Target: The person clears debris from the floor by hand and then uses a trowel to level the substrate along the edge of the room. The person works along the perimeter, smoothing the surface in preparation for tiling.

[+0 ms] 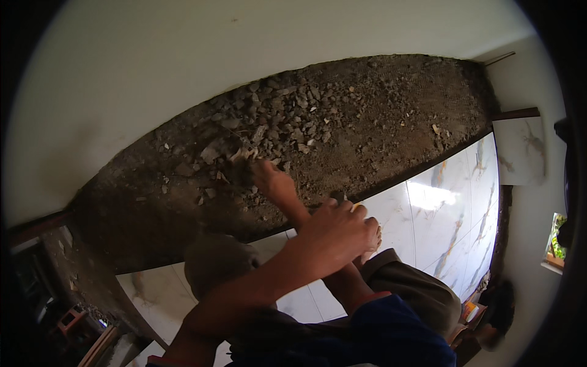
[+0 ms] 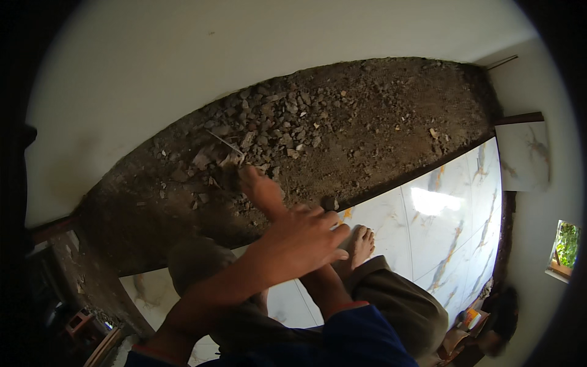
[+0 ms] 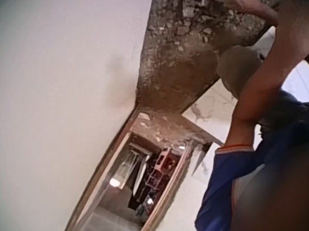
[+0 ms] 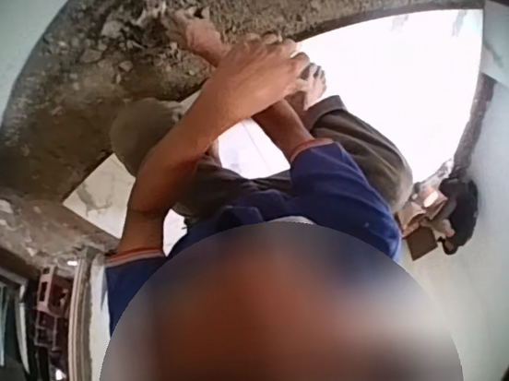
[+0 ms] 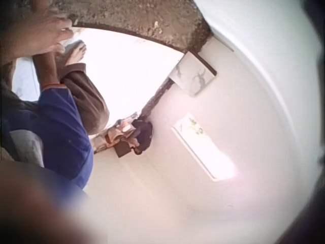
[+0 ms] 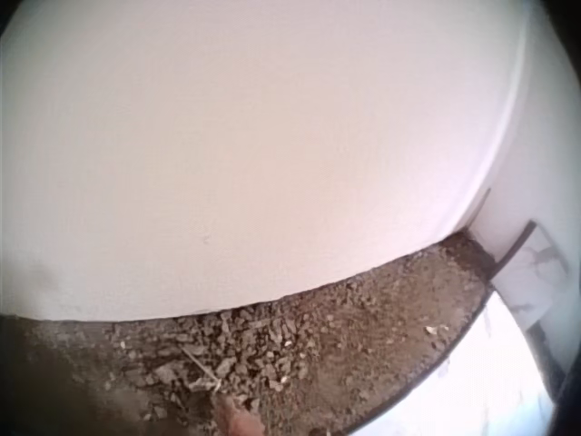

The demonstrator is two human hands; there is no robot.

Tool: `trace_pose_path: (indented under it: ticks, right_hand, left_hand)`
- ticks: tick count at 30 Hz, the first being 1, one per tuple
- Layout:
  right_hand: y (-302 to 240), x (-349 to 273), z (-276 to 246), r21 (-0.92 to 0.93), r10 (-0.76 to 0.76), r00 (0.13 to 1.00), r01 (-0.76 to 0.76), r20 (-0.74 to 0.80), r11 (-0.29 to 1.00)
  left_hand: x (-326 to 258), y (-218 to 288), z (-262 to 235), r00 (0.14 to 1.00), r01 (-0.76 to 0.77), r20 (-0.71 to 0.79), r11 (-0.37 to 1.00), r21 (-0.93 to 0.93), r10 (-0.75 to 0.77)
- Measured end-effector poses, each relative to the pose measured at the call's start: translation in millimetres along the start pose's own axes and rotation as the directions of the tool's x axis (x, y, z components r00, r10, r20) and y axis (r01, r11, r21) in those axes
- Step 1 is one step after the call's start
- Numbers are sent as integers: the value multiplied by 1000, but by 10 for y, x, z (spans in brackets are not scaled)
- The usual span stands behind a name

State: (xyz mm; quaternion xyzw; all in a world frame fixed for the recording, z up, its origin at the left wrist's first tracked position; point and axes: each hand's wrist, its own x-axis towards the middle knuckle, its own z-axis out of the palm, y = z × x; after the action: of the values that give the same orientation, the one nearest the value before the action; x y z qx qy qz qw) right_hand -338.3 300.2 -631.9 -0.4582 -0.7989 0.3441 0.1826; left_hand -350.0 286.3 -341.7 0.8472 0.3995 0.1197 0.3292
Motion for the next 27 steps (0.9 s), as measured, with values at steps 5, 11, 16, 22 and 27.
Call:
trace_pose_path:
  ticks: [5,11,16,22,27]
  right_hand:
    - [585,482,-665,45,270,895,-272,-355,961]
    - [755,1480,-675,264,571,810,-525,-138,809]
    - [226,958,123,-126,257,966,-254,13,959]
    - [220,277,-167,-206,-2,983,-37,-184,978]
    - [781,409,-707,180,496,778,-464,-386,868]
  left_hand:
    - [-130,95,-57,998,-24,-54,997,-77,19]
    - [-257,-8,-212,988,84,-118,988,-132,-100]
    - [-222,-126,-237,985,118,-113,990,-83,-127]
    - [-138,-44,-102,996,54,-67,996,-77,-59]
    - [-191,-20,-199,992,118,-28,977,-177,-124]
